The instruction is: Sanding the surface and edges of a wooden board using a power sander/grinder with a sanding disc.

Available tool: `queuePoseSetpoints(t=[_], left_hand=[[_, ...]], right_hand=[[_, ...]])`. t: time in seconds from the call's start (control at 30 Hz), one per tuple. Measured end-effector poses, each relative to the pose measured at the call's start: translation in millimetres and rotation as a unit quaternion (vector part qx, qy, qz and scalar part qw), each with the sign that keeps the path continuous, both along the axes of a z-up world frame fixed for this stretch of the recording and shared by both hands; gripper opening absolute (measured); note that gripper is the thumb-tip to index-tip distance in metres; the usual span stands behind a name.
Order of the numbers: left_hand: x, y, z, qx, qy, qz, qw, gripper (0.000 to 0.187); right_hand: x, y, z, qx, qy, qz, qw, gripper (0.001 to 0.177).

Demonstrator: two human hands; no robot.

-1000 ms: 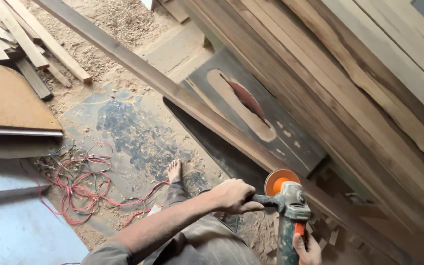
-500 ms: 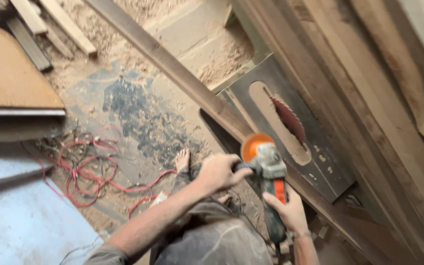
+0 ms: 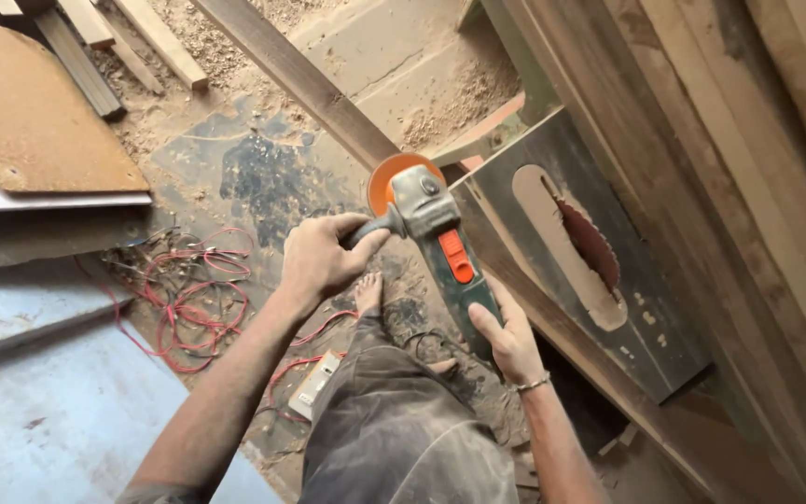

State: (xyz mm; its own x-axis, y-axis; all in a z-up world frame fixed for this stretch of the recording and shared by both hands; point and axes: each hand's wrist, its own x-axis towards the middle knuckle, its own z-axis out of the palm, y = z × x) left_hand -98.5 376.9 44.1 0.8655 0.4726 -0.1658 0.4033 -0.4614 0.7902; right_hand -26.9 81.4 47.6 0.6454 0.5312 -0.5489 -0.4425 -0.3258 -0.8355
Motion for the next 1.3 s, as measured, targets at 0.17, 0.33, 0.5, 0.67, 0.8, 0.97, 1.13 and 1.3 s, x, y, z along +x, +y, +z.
queuePoseSetpoints(t=[0.17, 0.33, 0.5, 0.67, 0.8, 0.97, 1.13, 1.3], left_hand=[[8.6, -8.8, 8.5, -0.041, 0.074, -0.029, 0.996, 0.033], [5.4, -51.1, 11.5, -0.009, 0.046, -0.053, 0.998, 0.033], [6.5, -94.9, 15.1, -0.036, 0.047, -0.087, 0.994, 0.034], [4.2, -142.7, 13.8, -0.078, 0.047, -0.121, 0.988, 0.033], [-0.4, -181.2, 15.0, 0.001, -0.009, -0.16, 0.987, 0.032], [2.4, -225.5, 9.9, 0.023, -0.058, -0.236, 0.97, 0.028], [2.2, -270.8, -4.6, -0.131, 0.02, -0.276, 0.952, 0.04], [6.8, -302.7, 4.7, -0.118, 0.094, -0.348, 0.925, 0.038]], right_hand=[[-1.5, -11.9, -0.9, -0.006, -0.007, -0.029, 1.0, 0.064], [-19.1, -57.1, 4.2, -0.024, 0.01, -0.072, 0.997, 0.067], [-34.5, -98.2, 20.3, -0.049, 0.023, -0.105, 0.993, 0.069], [-59.5, -150.6, 25.9, -0.061, 0.021, -0.143, 0.988, 0.069], [-76.1, -180.3, 41.8, -0.103, 0.033, -0.166, 0.98, 0.07], [-107.3, -226.5, 42.6, -0.128, 0.034, -0.2, 0.971, 0.072], [-139.6, -266.2, 42.3, -0.139, 0.059, -0.282, 0.948, 0.067], [-174.4, -300.1, 34.0, -0.153, 0.061, -0.319, 0.933, 0.055]])
